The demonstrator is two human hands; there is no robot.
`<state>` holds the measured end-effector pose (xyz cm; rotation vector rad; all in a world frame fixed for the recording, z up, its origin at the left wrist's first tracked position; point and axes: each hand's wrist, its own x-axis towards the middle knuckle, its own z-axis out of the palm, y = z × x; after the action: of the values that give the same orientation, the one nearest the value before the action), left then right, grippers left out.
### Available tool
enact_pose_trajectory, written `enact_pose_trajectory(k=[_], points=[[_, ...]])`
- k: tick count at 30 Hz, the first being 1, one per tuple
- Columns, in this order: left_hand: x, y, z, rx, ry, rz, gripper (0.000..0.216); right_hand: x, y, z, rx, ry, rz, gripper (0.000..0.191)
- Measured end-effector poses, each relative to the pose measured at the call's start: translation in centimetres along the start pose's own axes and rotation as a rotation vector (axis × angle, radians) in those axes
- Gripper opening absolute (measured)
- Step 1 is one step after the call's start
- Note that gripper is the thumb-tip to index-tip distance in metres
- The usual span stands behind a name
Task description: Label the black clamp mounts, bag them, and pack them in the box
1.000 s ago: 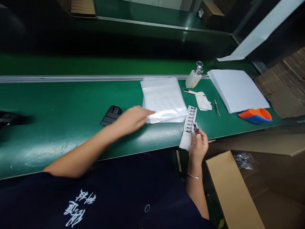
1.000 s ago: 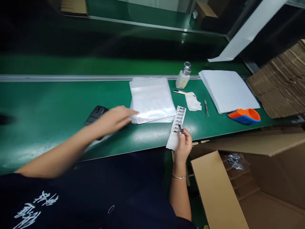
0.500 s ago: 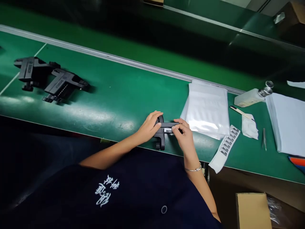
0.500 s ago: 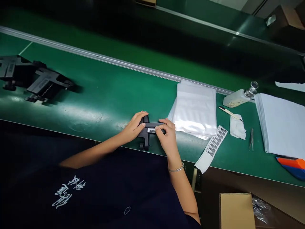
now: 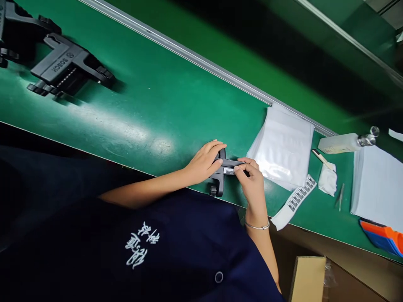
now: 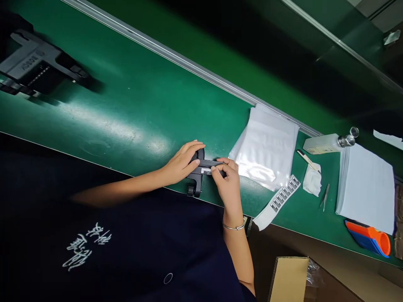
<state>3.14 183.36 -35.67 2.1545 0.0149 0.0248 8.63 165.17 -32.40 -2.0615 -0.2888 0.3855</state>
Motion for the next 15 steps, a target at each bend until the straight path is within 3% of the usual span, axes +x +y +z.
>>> enact_pose_trajectory(k=[15], points=[[0.01,0.05,-0.11,-0.011,-0.008,-0.009,0.046,-0.04,-0.35,-0.20,-0.031,-0.022,0.013,0.021]])
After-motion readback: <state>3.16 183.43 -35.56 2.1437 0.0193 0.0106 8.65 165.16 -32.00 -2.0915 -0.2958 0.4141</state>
